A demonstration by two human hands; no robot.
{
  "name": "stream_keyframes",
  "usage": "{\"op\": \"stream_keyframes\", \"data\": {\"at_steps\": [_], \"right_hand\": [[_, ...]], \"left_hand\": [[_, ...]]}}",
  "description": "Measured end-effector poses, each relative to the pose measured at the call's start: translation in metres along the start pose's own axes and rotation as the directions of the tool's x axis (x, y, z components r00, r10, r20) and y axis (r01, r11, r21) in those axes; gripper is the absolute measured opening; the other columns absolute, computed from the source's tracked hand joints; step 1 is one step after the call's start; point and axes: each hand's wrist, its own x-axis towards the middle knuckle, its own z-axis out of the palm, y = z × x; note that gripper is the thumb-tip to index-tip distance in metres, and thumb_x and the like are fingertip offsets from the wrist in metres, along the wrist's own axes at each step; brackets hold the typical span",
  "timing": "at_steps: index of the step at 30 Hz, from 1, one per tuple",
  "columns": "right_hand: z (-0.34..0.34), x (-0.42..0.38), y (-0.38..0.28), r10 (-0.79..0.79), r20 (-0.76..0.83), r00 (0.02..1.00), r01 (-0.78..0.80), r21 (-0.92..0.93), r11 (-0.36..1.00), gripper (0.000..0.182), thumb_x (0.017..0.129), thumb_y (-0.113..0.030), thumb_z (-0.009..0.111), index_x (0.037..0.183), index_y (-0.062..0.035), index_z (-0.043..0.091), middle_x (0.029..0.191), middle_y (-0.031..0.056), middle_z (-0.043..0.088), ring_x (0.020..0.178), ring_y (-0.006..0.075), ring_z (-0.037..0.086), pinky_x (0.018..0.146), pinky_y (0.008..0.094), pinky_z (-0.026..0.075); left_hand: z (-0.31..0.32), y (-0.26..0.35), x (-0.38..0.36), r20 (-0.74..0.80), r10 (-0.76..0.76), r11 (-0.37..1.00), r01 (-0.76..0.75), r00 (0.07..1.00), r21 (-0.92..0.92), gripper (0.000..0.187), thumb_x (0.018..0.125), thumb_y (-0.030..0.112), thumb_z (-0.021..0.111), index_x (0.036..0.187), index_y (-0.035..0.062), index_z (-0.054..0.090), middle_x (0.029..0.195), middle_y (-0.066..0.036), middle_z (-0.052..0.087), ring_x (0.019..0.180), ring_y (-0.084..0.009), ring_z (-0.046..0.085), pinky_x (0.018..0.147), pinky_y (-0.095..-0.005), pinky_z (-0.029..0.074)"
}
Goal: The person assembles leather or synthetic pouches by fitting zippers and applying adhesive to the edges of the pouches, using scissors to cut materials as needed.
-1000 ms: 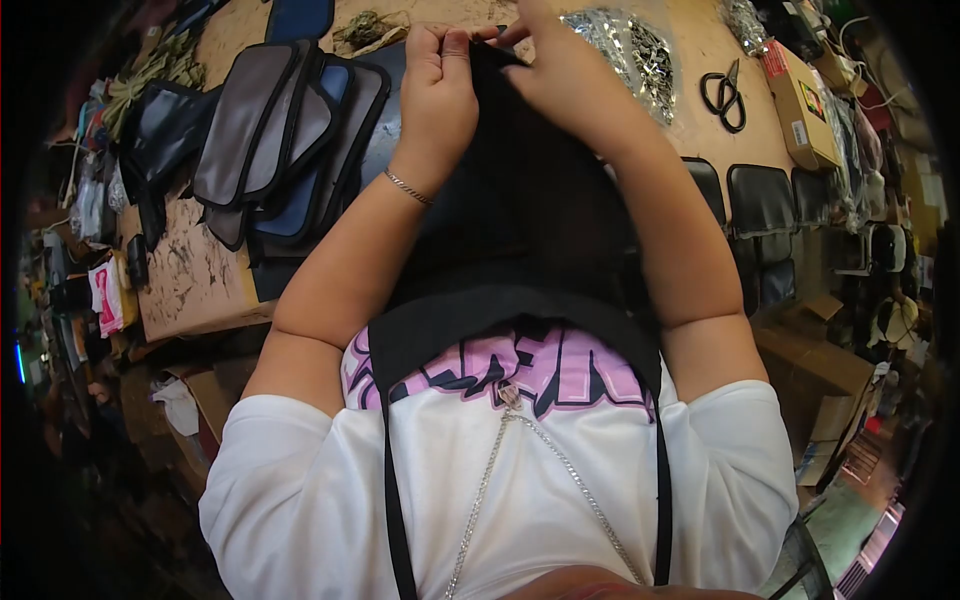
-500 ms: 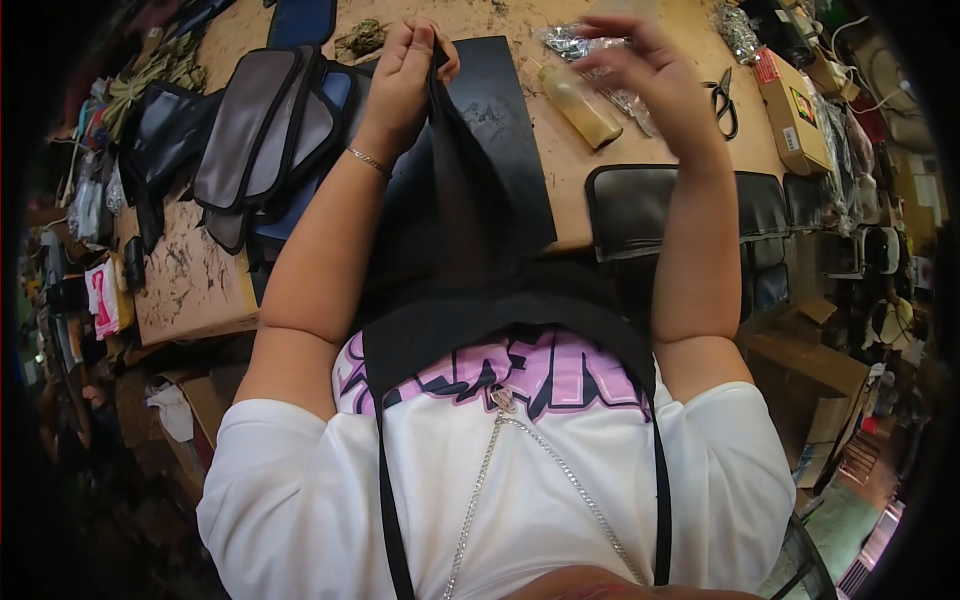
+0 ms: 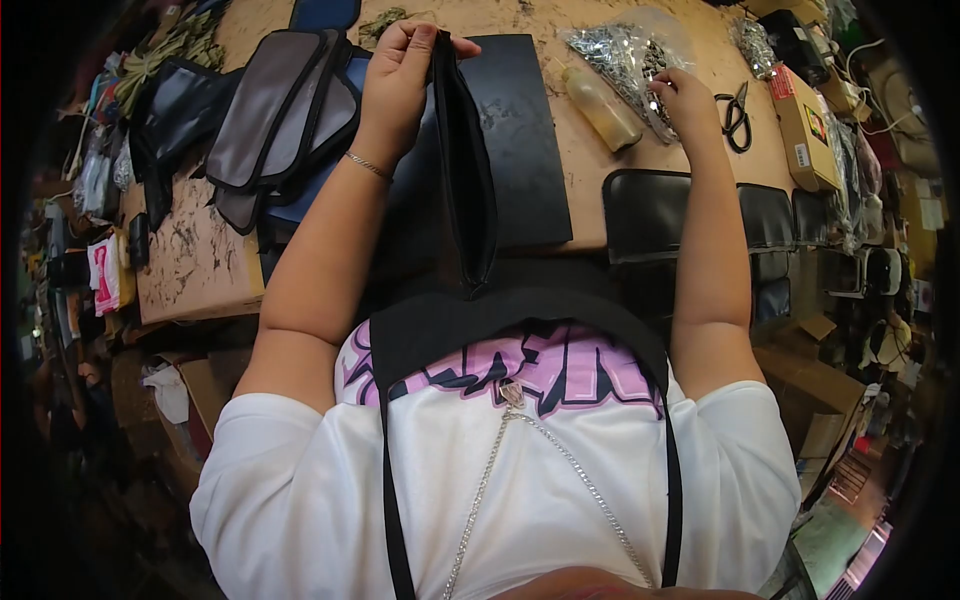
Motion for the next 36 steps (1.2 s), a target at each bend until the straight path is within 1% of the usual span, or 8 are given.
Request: {"op": "stream_keyframes", "data": {"at_steps": [7, 13, 17, 23, 28, 31, 35, 36], "right_hand": [[-0.019, -0.011, -0.002, 0.178, -0.034, 0.984, -0.175, 0.079, 0.981, 0.022, 0.089, -0.028, 0.065, 0.098, -0.0091, 0.072, 0.086, 0.0142, 0.071, 0.081, 0.0297, 0.067, 0.074, 0.0371, 0.051], [-0.035, -0.013, -0.026, -0.098, -0.493, 0.865, 0.258, 0.269, 0.928, 0.017, 0.091, -0.019, 0.067, 0.1, -0.0057, 0.071, 0.089, 0.0098, 0.07, 0.077, 0.0227, 0.066, 0.073, 0.0316, 0.051], [-0.054, -0.023, -0.079, -0.082, -0.389, 0.918, 0.259, 0.43, 0.865, 0.017, 0.094, -0.013, 0.064, 0.105, -0.0018, 0.068, 0.093, 0.0041, 0.068, 0.081, 0.0103, 0.063, 0.074, 0.0253, 0.05], [-0.054, -0.02, -0.094, -0.055, -0.269, 0.961, 0.257, 0.809, 0.529, 0.017, 0.095, -0.009, 0.062, 0.109, 0.0005, 0.065, 0.093, 0.0023, 0.066, 0.083, 0.0076, 0.062, 0.078, 0.0221, 0.051], [-0.032, -0.005, -0.016, 0.037, -0.205, 0.978, 0.1, 0.618, 0.78, 0.019, 0.09, -0.01, 0.065, 0.106, -0.0008, 0.065, 0.09, 0.0048, 0.067, 0.084, 0.0115, 0.064, 0.075, 0.0253, 0.051], [-0.016, -0.013, 0.009, -0.016, 0.116, 0.993, -0.002, 0.156, 0.988, 0.024, 0.086, -0.009, 0.066, 0.108, -0.0023, 0.064, 0.089, 0.0083, 0.07, 0.083, 0.015, 0.065, 0.073, 0.0282, 0.051], [-0.012, -0.017, 0.006, 0.101, -0.253, 0.962, 0.033, 0.476, 0.879, 0.017, 0.09, -0.009, 0.065, 0.105, -0.0016, 0.065, 0.089, 0.0084, 0.071, 0.083, 0.0155, 0.066, 0.074, 0.0283, 0.051], [-0.012, -0.015, 0.008, 0.099, -0.228, 0.968, 0.022, 0.476, 0.879, 0.017, 0.092, -0.009, 0.065, 0.108, -0.0021, 0.065, 0.089, 0.0081, 0.071, 0.082, 0.014, 0.066, 0.074, 0.0276, 0.052]], "left_hand": [[-0.014, 0.005, -0.003, -0.119, 0.117, 0.974, -0.091, 0.986, 0.206, 0.017, 0.1, 0.018, 0.06, 0.107, 0.0027, 0.064, 0.101, -0.004, 0.069, 0.088, -0.0102, 0.063, 0.08, -0.0238, 0.05], [-0.011, 0.026, -0.005, -0.106, 0.239, 0.898, -0.179, 0.965, 0.402, 0.013, 0.09, 0.011, 0.072, 0.1, 0.0031, 0.068, 0.092, -0.001, 0.07, 0.086, -0.0061, 0.063, 0.078, -0.0209, 0.049], [-0.008, 0.034, -0.005, -0.085, 0.187, 0.899, -0.136, 0.979, 0.415, 0.013, 0.09, 0.01, 0.073, 0.099, 0.0031, 0.069, 0.092, -0.001, 0.07, 0.086, -0.0064, 0.063, 0.079, -0.0205, 0.049], [-0.01, 0.034, -0.003, -0.011, 0.147, 0.918, -0.132, 0.989, 0.373, 0.01, 0.096, 0.006, 0.064, 0.105, 0.0013, 0.063, 0.103, -0.006, 0.07, 0.098, -0.0099, 0.064, 0.089, -0.0225, 0.048], [-0.009, 0.037, -0.005, -0.013, 0.138, 0.926, -0.124, 0.99, 0.356, 0.01, 0.097, 0.007, 0.063, 0.105, 0.0013, 0.063, 0.103, -0.006, 0.07, 0.099, -0.0098, 0.063, 0.091, -0.0229, 0.047], [-0.007, 0.036, -0.004, -0.004, 0.157, 0.941, -0.149, 0.988, 0.304, 0.011, 0.094, 0.007, 0.066, 0.103, 0.0011, 0.065, 0.1, -0.005, 0.07, 0.096, -0.0093, 0.063, 0.088, -0.0215, 0.047], [-0.008, 0.034, -0.005, 0.013, 0.163, 0.93, -0.158, 0.987, 0.331, 0.011, 0.094, 0.007, 0.066, 0.104, 0.001, 0.064, 0.101, -0.005, 0.069, 0.097, -0.0097, 0.063, 0.089, -0.0222, 0.047], [-0.01, 0.032, -0.004, 0.018, 0.162, 0.917, -0.157, 0.987, 0.367, 0.011, 0.095, 0.007, 0.065, 0.105, 0.0011, 0.063, 0.102, -0.005, 0.069, 0.097, -0.0098, 0.063, 0.09, -0.0226, 0.047]]}}
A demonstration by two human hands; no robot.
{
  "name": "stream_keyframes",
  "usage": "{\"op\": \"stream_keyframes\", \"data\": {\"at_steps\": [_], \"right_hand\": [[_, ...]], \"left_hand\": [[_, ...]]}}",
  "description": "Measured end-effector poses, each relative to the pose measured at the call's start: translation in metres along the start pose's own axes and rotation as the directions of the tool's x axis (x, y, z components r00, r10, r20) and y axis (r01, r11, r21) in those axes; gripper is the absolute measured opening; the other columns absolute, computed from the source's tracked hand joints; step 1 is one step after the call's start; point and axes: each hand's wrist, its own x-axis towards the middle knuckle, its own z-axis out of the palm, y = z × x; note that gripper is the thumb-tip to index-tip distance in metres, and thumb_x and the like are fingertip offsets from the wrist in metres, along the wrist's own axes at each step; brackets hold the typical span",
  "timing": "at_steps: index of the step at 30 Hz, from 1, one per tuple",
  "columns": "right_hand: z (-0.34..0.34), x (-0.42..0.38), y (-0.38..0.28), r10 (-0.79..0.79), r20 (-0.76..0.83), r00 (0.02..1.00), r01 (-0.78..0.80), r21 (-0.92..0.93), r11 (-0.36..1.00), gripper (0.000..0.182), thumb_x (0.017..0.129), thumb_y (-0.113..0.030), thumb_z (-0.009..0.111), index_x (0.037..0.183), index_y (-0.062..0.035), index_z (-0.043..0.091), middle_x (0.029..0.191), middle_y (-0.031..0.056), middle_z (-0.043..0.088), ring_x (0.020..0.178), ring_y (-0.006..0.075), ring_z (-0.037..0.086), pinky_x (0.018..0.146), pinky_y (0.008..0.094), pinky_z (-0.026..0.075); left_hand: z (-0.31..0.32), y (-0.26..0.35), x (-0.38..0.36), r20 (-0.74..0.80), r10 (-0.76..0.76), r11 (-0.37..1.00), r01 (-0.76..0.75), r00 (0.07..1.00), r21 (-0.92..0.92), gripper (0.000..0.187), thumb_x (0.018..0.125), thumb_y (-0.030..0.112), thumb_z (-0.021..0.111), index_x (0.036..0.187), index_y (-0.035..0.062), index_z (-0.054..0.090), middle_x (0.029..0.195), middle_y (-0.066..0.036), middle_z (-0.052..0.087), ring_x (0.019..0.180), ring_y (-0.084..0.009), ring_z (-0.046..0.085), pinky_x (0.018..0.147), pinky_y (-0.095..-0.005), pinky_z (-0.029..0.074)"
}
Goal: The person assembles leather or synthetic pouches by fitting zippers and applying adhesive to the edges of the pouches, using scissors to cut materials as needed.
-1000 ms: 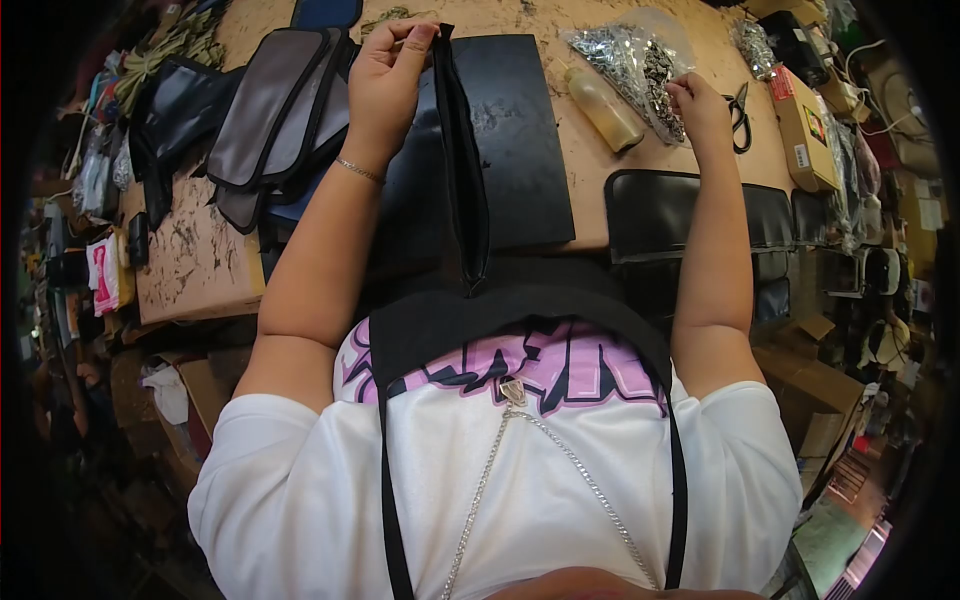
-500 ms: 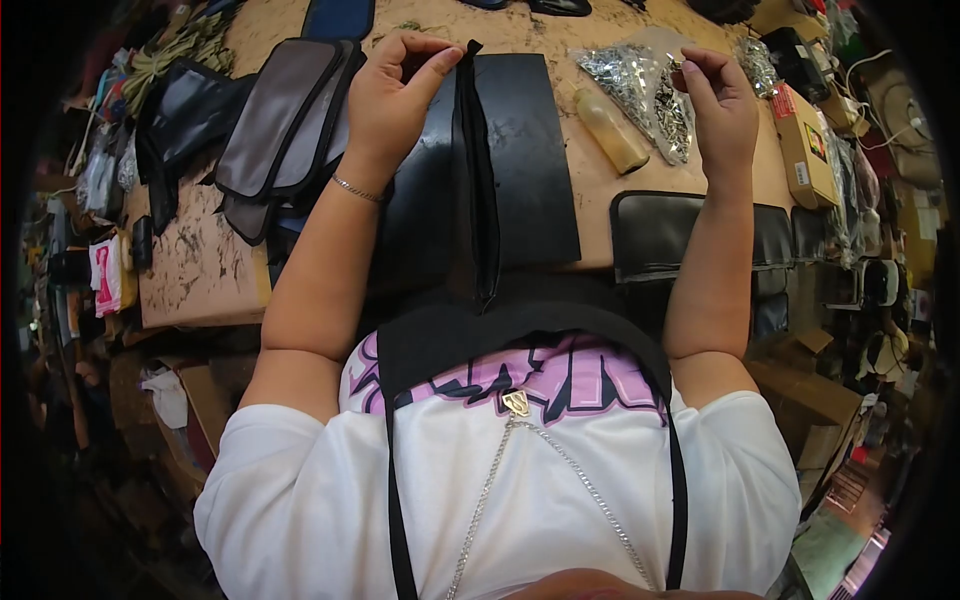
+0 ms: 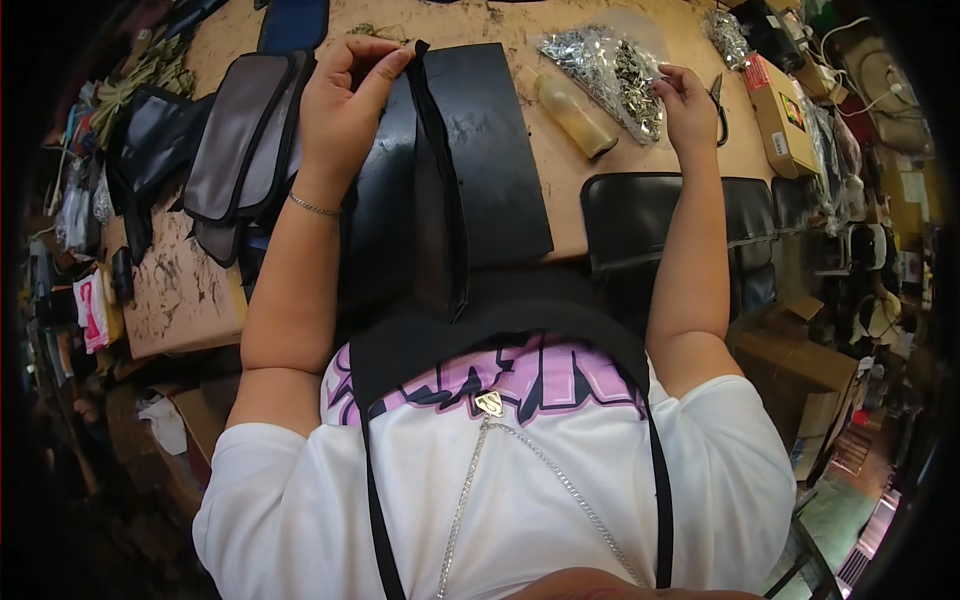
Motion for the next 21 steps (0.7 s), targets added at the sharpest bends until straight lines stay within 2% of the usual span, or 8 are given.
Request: {"op": "stream_keyframes", "data": {"at_steps": [3, 6, 9, 15, 18, 21], "right_hand": [[-0.004, 0.005, -0.001, 0.147, 0.124, 0.981, -0.145, -0.023, 0.989, 0.021, 0.092, -0.009, 0.065, 0.112, -0.0025, 0.064, 0.089, 0.0063, 0.069, 0.081, 0.0123, 0.065, 0.074, 0.027, 0.051], [0.001, 0.001, -0.004, 0.091, 0.048, 0.995, -0.101, 0.282, 0.954, 0.019, 0.093, -0.01, 0.064, 0.11, -0.0017, 0.065, 0.089, 0.0038, 0.068, 0.08, 0.011, 0.063, 0.073, 0.0259, 0.05], [0.001, 0.001, 0.006, 0.0, 0.118, 0.993, -0.012, 0.1, 0.995, 0.017, 0.094, -0.01, 0.063, 0.108, -0.0006, 0.065, 0.09, 0.0033, 0.067, 0.081, 0.0111, 0.063, 0.074, 0.0253, 0.05], [0.001, -0.001, -0.001, 0.141, 0.104, 0.985, -0.156, 0.154, 0.976, 0.018, 0.094, -0.008, 0.062, 0.11, 0.001, 0.062, 0.092, 0.0051, 0.069, 0.086, 0.0117, 0.065, 0.078, 0.0253, 0.051], [0.002, -0.001, 0.001, 0.055, 0.082, 0.995, -0.072, 0.219, 0.973, 0.02, 0.095, -0.007, 0.062, 0.113, -0.0001, 0.06, 0.095, 0.0067, 0.07, 0.089, 0.0126, 0.066, 0.081, 0.0252, 0.052], [0.0, -0.001, -0.009, 0.113, 0.088, 0.99, -0.142, 0.489, 0.861, 0.02, 0.096, -0.007, 0.061, 0.115, -0.0018, 0.059, 0.099, 0.0087, 0.071, 0.092, 0.0134, 0.067, 0.083, 0.0251, 0.052]], "left_hand": [[-0.002, 0.001, 0.004, 0.007, 0.013, 0.999, -0.014, 1.0, 0.047, 0.011, 0.096, 0.007, 0.064, 0.106, 0.0014, 0.063, 0.103, -0.005, 0.069, 0.097, -0.01, 0.063, 0.091, -0.0229, 0.047], [-0.002, 0.003, 0.004, -0.003, 0.005, 1.0, -0.005, 1.0, 0.008, 0.011, 0.096, 0.007, 0.064, 0.105, 0.0015, 0.063, 0.102, -0.005, 0.069, 0.097, -0.01, 0.063, 0.091, -0.0228, 0.047], [-0.004, 0.004, 0.002, -0.002, 0.012, 0.999, -0.012, 1.0, 0.04, 0.01, 0.096, 0.007, 0.064, 0.104, 0.0014, 0.063, 0.102, -0.005, 0.069, 0.097, -0.01, 0.063, 0.09, -0.0226, 0.047], [-0.007, 0.002, 0.001, -0.002, 0.004, 1.0, -0.004, 1.0, 0.024, 0.011, 0.096, 0.007, 0.064, 0.105, 0.0012, 0.064, 0.102, -0.005, 0.069, 0.096, -0.0096, 0.063, 0.089, -0.0216, 0.047], [-0.008, 0.002, 0.001, -0.001, 0.009, 0.999, -0.008, 1.0, 0.042, 0.011, 0.096, 0.007, 0.064, 0.105, 0.001, 0.064, 0.101, -0.004, 0.069, 0.095, -0.0092, 0.063, 0.088, -0.0211, 0.047], [-0.008, 0.002, 0.002, -0.004, 0.007, 0.999, -0.007, 1.0, 0.036, 0.011, 0.095, 0.007, 0.065, 0.105, 0.0009, 0.064, 0.1, -0.004, 0.069, 0.094, -0.0088, 0.063, 0.088, -0.0207, 0.047]]}}
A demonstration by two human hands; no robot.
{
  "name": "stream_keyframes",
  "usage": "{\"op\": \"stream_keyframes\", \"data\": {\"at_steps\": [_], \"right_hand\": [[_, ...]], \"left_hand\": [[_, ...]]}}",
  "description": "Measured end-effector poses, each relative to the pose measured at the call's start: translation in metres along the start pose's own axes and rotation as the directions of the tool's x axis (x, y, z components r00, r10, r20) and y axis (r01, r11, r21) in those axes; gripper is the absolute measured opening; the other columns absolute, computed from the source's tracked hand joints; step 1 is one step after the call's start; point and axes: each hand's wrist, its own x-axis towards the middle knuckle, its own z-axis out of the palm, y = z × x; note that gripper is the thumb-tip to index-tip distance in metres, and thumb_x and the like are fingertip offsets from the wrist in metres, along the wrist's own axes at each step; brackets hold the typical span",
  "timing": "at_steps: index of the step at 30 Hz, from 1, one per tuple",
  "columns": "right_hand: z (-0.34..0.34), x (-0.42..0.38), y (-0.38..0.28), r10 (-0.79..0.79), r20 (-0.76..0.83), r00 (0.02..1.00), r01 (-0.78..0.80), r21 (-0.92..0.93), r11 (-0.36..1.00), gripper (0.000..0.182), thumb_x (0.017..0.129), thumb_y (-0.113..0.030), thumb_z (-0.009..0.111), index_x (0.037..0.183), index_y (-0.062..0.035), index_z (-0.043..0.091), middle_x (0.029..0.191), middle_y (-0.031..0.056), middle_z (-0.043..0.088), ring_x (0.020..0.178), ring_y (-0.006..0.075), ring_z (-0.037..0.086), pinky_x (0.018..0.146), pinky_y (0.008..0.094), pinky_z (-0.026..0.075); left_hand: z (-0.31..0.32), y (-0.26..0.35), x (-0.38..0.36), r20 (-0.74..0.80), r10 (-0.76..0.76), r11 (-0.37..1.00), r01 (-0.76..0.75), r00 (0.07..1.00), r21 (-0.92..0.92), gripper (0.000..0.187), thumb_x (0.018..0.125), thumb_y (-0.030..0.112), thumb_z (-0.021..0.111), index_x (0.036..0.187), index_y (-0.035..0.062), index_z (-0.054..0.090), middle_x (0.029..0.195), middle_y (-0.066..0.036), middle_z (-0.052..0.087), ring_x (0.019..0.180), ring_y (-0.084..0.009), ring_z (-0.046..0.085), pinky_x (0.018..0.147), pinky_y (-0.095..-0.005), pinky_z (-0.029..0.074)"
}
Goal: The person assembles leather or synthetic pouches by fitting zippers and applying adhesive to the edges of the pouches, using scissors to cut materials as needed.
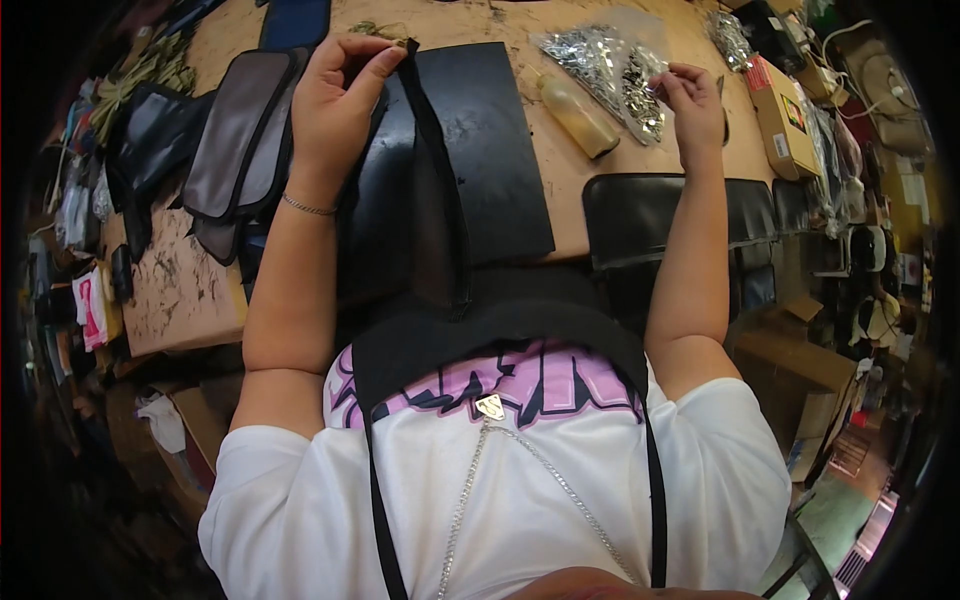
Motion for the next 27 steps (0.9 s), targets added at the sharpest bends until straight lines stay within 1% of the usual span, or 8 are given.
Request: {"op": "stream_keyframes", "data": {"at_steps": [5, 8, 11, 14, 18, 21, 24, 27], "right_hand": [[0.076, -0.023, -0.066, -0.207, 0.198, 0.958, 0.191, 0.094, 0.977, 0.015, 0.094, -0.007, 0.066, 0.108, -0.0025, 0.066, 0.096, 0.0039, 0.069, 0.094, 0.0114, 0.065, 0.084, 0.0244, 0.052], [0.129, -0.041, -0.093, -0.203, 0.434, 0.878, 0.152, 0.149, 0.977, 0.019, 0.095, -0.007, 0.063, 0.113, 0.0002, 0.065, 0.102, 0.006, 0.07, 0.095, 0.0127, 0.065, 0.09, 0.0256, 0.052], [0.167, -0.049, -0.101, -0.157, 0.563, 0.811, 0.04, 0.213, 0.976, 0.021, 0.095, -0.004, 0.061, 0.115, -0.0001, 0.065, 0.104, 0.005, 0.069, 0.097, 0.012, 0.065, 0.091, 0.0254, 0.051], [0.189, -0.041, -0.094, -0.227, 0.6, 0.767, 0.137, 0.193, 0.972, 0.021, 0.094, -0.002, 0.059, 0.114, -0.0008, 0.065, 0.104, 0.0046, 0.069, 0.097, 0.0117, 0.065, 0.092, 0.0257, 0.051], [0.202, -0.045, -0.113, -0.045, 0.594, 0.803, 0.061, -0.006, 0.998, 0.023, 0.089, -0.006, 0.066, 0.112, -0.0015, 0.065, 0.098, 0.0052, 0.068, 0.09, 0.0109, 0.063, 0.082, 0.0244, 0.05], [0.201, -0.044, -0.113, 0.016, 0.583, 0.812, 0.024, -0.061, 0.998, 0.012, 0.092, -0.006, 0.064, 0.103, -0.0021, 0.067, 0.093, 0.0024, 0.068, 0.088, 0.009, 0.062, 0.08, 0.0232, 0.05], [0.196, -0.042, -0.109, -0.017, 0.571, 0.821, 0.022, -0.003, 1.0, 0.013, 0.091, -0.004, 0.065, 0.103, -0.0027, 0.067, 0.092, 0.0007, 0.067, 0.084, 0.0075, 0.062, 0.077, 0.0225, 0.05], [0.186, -0.039, -0.109, -0.032, 0.544, 0.838, 0.076, -0.06, 0.995, 0.014, 0.089, -0.003, 0.065, 0.103, -0.0028, 0.067, 0.092, 0.0005, 0.067, 0.082, 0.0071, 0.061, 0.074, 0.0219, 0.05]], "left_hand": [[-0.002, -0.005, 0.004, 0.004, 0.012, 0.999, -0.011, 1.0, -0.05, 0.011, 0.094, 0.005, 0.066, 0.105, 0.0004, 0.064, 0.101, -0.005, 0.07, 0.097, -0.01, 0.064, 0.09, -0.0214, 0.048], [0.0, -0.004, 0.004, 0.015, -0.033, 0.995, 0.034, 0.999, -0.089, 0.012, 0.093, 0.005, 0.067, 0.104, 0.0006, 0.065, 0.101, -0.006, 0.07, 0.097, -0.0104, 0.064, 0.09, -0.0224, 0.049], [-0.001, -0.004, 0.005, 0.027, -0.034, 0.996, 0.036, 0.999, -0.082, 0.014, 0.093, 0.006, 0.068, 0.106, 0.0005, 0.066, 0.101, -0.005, 0.07, 0.097, -0.0103, 0.064, 0.089, -0.0228, 0.049], [-0.007, -0.01, 0.006, 0.051, -0.093, 0.987, 0.098, 0.994, -0.125, 0.016, 0.093, 0.007, 0.068, 0.108, 0.0006, 0.066, 0.102, -0.004, 0.07, 0.098, -0.0102, 0.064, 0.088, -0.0233, 0.05], [-0.005, -0.009, 0.007, 0.077, -0.09, 0.984, 0.101, 0.993, -0.149, 0.02, 0.093, 0.003, 0.064, 0.113, 0.0006, 0.066, 0.105, -0.004, 0.07, 0.099, -0.0105, 0.064, 0.09, -0.0235, 0.05], [0.009, 0.008, 0.005, 0.006, -0.033, 0.999, 0.033, 0.999, -0.023, 0.009, 0.095, 0.002, 0.062, 0.099, 0.0035, 0.054, 0.087, -0.003, 0.063, 0.084, -0.0091, 0.061, 0.075, -0.023, 0.049], [0.012, 0.019, 0.004, 0.029, -0.16, 0.978, 0.163, 0.987, -0.128, 0.025, 0.089, -0.007, 0.064, 0.106, 0.0031, 0.05, 0.089, -0.005, 0.063, 0.087, -0.0115, 0.063, 0.08, -0.025, 0.051], [0.012, 0.027, 0.004, 0.131, -0.141, 0.985, 0.152, 0.981, -0.079, 0.031, 0.089, -0.008, 0.063, 0.112, 0.004, 0.047, 0.093, -0.007, 0.063, 0.088, -0.0135, 0.064, 0.08, -0.0256, 0.051]]}}
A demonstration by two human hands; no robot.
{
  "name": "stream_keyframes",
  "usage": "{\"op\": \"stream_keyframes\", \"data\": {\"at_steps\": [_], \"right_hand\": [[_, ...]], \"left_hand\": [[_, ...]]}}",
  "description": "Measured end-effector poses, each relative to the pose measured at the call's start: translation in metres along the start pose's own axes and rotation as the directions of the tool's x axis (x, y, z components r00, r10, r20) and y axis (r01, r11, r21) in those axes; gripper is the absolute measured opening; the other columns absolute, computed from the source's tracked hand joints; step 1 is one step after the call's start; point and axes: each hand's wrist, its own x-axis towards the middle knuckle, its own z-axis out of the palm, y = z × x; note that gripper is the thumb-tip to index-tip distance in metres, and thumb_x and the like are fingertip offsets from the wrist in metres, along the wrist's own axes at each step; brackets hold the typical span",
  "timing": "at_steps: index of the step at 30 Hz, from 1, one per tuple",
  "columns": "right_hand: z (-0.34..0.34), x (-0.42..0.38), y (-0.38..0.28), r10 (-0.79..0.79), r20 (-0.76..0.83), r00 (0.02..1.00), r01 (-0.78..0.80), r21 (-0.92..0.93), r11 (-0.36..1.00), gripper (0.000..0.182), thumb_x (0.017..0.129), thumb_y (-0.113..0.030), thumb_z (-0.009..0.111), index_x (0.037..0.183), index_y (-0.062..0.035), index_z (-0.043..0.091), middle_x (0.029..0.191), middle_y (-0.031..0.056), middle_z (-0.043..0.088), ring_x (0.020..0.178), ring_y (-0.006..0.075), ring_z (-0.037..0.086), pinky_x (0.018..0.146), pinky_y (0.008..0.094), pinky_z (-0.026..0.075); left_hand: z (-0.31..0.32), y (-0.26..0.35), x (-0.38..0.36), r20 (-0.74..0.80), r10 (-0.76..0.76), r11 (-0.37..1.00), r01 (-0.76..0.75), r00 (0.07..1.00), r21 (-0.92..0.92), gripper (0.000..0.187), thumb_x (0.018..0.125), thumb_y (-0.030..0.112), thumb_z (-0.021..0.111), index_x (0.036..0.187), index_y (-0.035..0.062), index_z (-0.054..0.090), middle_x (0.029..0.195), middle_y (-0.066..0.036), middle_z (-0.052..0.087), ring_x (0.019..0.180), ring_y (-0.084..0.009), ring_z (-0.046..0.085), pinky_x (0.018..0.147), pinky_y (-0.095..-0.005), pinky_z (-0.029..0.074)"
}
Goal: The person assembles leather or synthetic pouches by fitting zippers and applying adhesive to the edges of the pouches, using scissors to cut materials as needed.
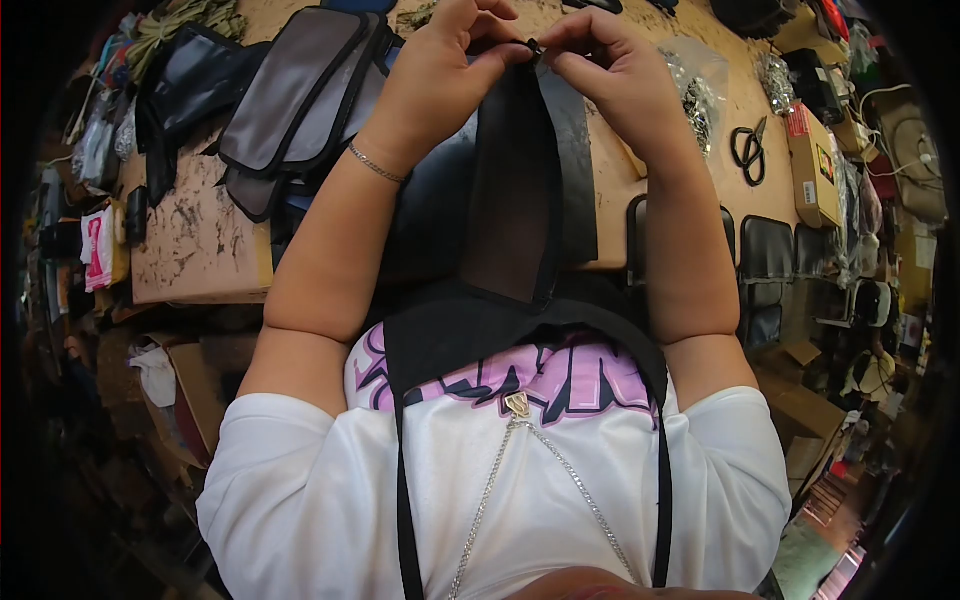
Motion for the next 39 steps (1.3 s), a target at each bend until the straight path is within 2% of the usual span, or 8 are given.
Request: {"op": "stream_keyframes", "data": {"at_steps": [15, 18, 21, 24, 27, 28, 31, 39], "right_hand": [[0.005, -0.015, -0.034, -0.067, -0.103, 0.992, 0.042, -0.229, 0.973, 0.013, 0.087, -0.002, 0.064, 0.096, 0.0, 0.072, 0.081, 0.0055, 0.07, 0.076, 0.0103, 0.064, 0.069, 0.0243, 0.05], [0.006, -0.016, -0.045, -0.086, -0.073, 0.994, 0.047, -0.422, 0.905, 0.012, 0.087, -0.003, 0.064, 0.096, 0.0005, 0.072, 0.081, 0.0069, 0.07, 0.076, 0.0113, 0.065, 0.07, 0.0257, 0.051], [0.006, -0.014, -0.022, -0.1, -0.064, 0.993, 0.077, -0.291, 0.954, 0.018, 0.088, -0.003, 0.064, 0.104, 0.0, 0.07, 0.085, 0.0048, 0.069, 0.076, 0.0121, 0.064, 0.071, 0.0272, 0.052], [0.002, -0.006, -0.011, 0.012, -0.006, 1.0, -0.011, 0.138, 0.99, 0.027, 0.09, -0.004, 0.064, 0.117, -0.0017, 0.066, 0.093, 0.0035, 0.069, 0.081, 0.0119, 0.064, 0.075, 0.0278, 0.052], [-0.002, 0.011, 0.017, 0.002, 0.23, 0.973, -0.061, 0.251, 0.966, 0.029, 0.092, -0.006, 0.065, 0.121, -0.0038, 0.062, 0.098, 0.0026, 0.067, 0.087, 0.0114, 0.063, 0.081, 0.0274, 0.051], [-0.003, 0.01, 0.028, -0.027, 0.217, 0.976, -0.014, 0.188, 0.982, 0.018, 0.092, -0.007, 0.065, 0.109, -0.0016, 0.067, 0.098, 0.0033, 0.068, 0.093, 0.0111, 0.064, 0.087, 0.0258, 0.051], [0.007, 0.019, 0.046, -0.086, 0.206, 0.975, 0.033, 0.249, 0.968, 0.021, 0.09, -0.01, 0.07, 0.109, -0.0013, 0.067, 0.098, 0.0031, 0.068, 0.091, 0.0108, 0.063, 0.085, 0.0256, 0.051], [0.035, 0.021, 0.032, -0.072, 0.162, 0.984, -0.015, 0.478, 0.878, 0.021, 0.091, -0.008, 0.069, 0.111, -0.0049, 0.063, 0.1, 0.002, 0.066, 0.091, 0.0108, 0.062, 0.084, 0.026, 0.05]], "left_hand": [[0.007, 0.016, 0.001, 0.079, 0.176, 0.914, -0.193, 0.981, 0.356, 0.033, 0.086, -0.004, 0.067, 0.107, 0.0049, 0.044, 0.09, -0.01, 0.056, 0.086, -0.0215, 0.069, 0.073, -0.0313, 0.053], [0.008, 0.017, -0.003, 0.047, 0.192, 0.919, -0.196, 0.98, 0.343, 0.034, 0.087, -0.006, 0.066, 0.111, 0.005, 0.044, 0.09, -0.01, 0.059, 0.086, -0.0214, 0.069, 0.073, -0.0306, 0.052], [0.008, 0.013, -0.004, -0.029, -0.057, 0.998, 0.056, 0.998, -0.024, 0.031, 0.088, -0.008, 0.063, 0.114, 0.0031, 0.051, 0.089, -0.011, 0.062, 0.086, -0.0207, 0.068, 0.074, -0.0292, 0.052], [0.004, 0.008, -0.001, 0.004, -0.049, 0.984, 0.049, 0.999, -0.172, 0.024, 0.088, -0.007, 0.062, 0.111, 0.0, 0.06, 0.088, -0.013, 0.065, 0.085, -0.0226, 0.068, 0.075, -0.0295, 0.052], [-0.011, -0.015, -0.001, 0.022, 0.021, 0.997, -0.019, 1.0, -0.079, 0.022, 0.093, 0.001, 0.063, 0.115, 0.0002, 0.066, 0.106, -0.005, 0.07, 0.1, -0.0108, 0.064, 0.092, -0.0235, 0.049], [-0.016, -0.022, 0.001, 0.049, 0.008, 0.991, -0.001, 0.999, -0.134, 0.023, 0.093, 0.0, 0.062, 0.116, 0.001, 0.065, 0.108, -0.006, 0.069, 0.102, -0.013, 0.064, 0.094, -0.0253, 0.05], [-0.024, -0.03, 0.0, 0.084, -0.076, 0.92, 0.103, 0.994, -0.379, 0.023, 0.094, 0.001, 0.061, 0.117, 0.0025, 0.064, 0.111, -0.008, 0.068, 0.104, -0.0157, 0.065, 0.094, -0.0271, 0.05], [-0.046, -0.052, -0.002, 0.24, -0.114, 0.693, 0.25, 0.964, -0.676, 0.02, 0.097, 0.007, 0.06, 0.117, 0.0053, 0.063, 0.111, -0.006, 0.067, 0.101, -0.0156, 0.064, 0.091, -0.0296, 0.051]]}}
